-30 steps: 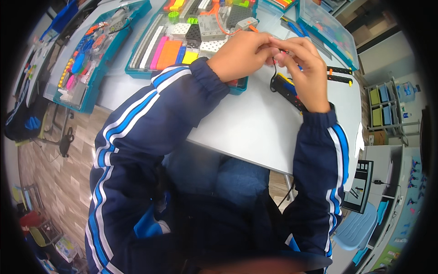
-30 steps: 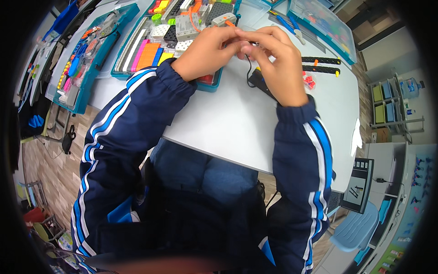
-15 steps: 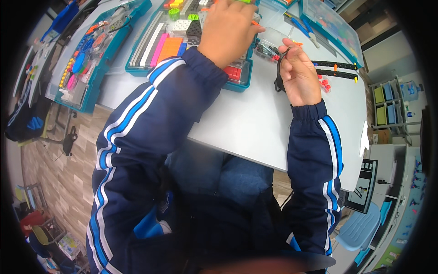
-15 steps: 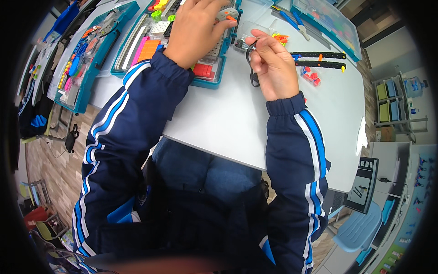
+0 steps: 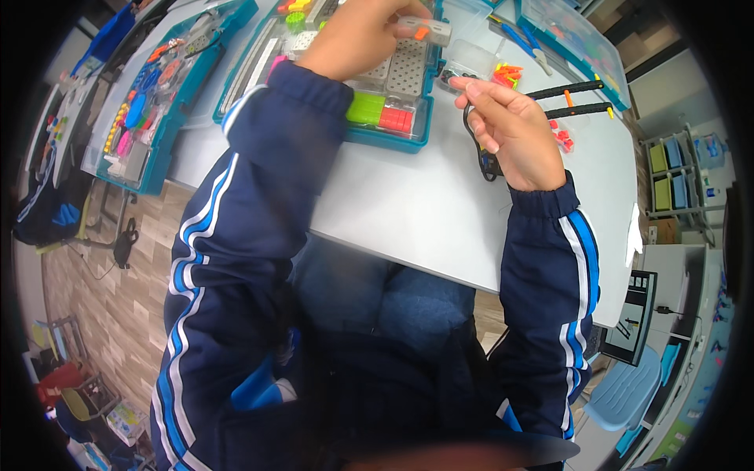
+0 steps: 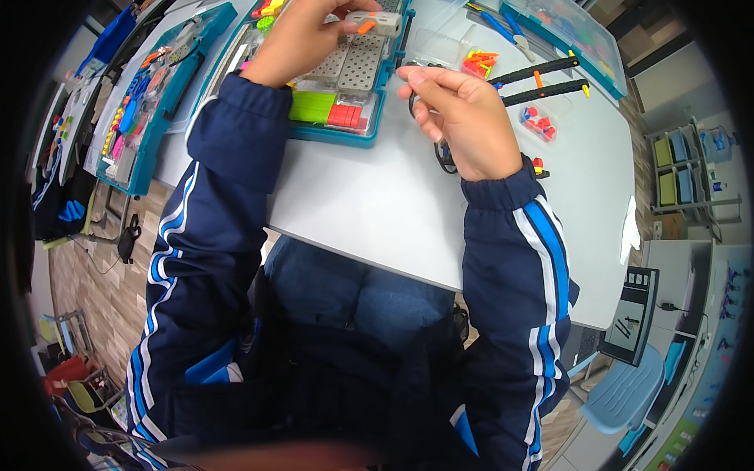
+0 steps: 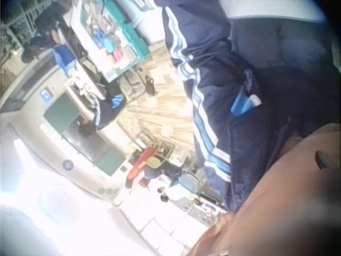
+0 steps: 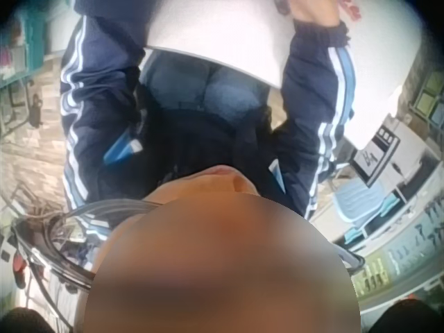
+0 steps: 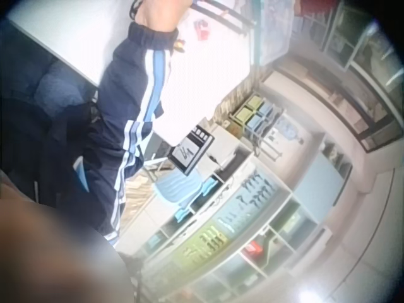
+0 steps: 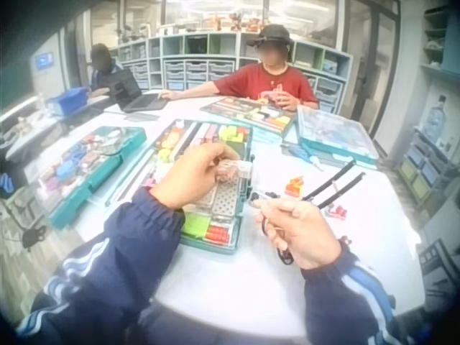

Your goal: The person assembles a small structure using colorful plastic building blocks. They connect beams and connectors by hand, occasionally referencing a laptop screen, and place completed sub-assemblies on the table.

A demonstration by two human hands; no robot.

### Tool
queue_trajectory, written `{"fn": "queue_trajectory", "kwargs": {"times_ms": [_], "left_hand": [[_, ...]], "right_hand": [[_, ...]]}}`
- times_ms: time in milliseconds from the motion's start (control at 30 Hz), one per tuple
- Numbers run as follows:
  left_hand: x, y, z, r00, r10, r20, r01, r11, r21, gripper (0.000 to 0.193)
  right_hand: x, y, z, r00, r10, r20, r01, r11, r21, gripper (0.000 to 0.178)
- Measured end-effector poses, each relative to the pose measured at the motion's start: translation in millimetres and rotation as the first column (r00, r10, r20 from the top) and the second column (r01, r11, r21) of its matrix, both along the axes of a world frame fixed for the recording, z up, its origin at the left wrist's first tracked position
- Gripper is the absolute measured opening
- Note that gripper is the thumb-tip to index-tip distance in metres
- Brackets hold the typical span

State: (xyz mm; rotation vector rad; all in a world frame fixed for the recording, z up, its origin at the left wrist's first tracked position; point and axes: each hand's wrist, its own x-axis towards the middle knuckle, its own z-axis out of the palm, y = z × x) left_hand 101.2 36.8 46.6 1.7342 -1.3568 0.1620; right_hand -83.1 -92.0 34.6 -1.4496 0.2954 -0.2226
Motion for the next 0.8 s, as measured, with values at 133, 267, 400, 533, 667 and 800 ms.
{"fn": "queue_trajectory", "kwargs": {"times_ms": [133, 267, 400, 533, 667, 800], "left_hand": [[4.2, 10.9, 10.4, 0.963, -0.197, -0.184, 0.223, 0.966, 0.132, 0.022], [-1.5, 13.0, 13.4, 0.961, -0.275, -0.025, 0.276, 0.951, 0.141, 0.026], [-2.9, 15.2, 16.2, 0.968, -0.24, -0.07, 0.25, 0.944, 0.218, 0.028], [-4.9, 17.4, 15.6, 0.954, -0.263, 0.144, 0.246, 0.961, 0.126, 0.026], [-10.8, 19.1, 15.4, 0.899, -0.282, 0.336, 0.268, 0.959, 0.087, 0.022], [-16.9, 15.9, 14.6, 0.925, -0.251, 0.284, 0.216, 0.965, 0.151, 0.019]], "right_hand": [[3.1, -3.7, -7.4, 0.999, 0.048, 0.024, -0.046, 0.996, -0.078, 0.037], [2.9, -0.5, -18.7, 0.995, -0.052, 0.081, 0.075, 0.947, -0.314, 0.028], [7.1, -0.8, -25.5, 0.988, -0.122, 0.096, 0.155, 0.785, -0.6, 0.021], [7.6, 3.9, -28.7, 0.979, -0.164, 0.121, 0.199, 0.64, -0.742, 0.019], [7.8, 8.4, -27.1, 0.946, -0.147, 0.289, 0.324, 0.387, -0.863, 0.018], [8.0, 12.0, -26.1, 0.93, -0.186, 0.318, 0.366, 0.367, -0.855, 0.018]]}}
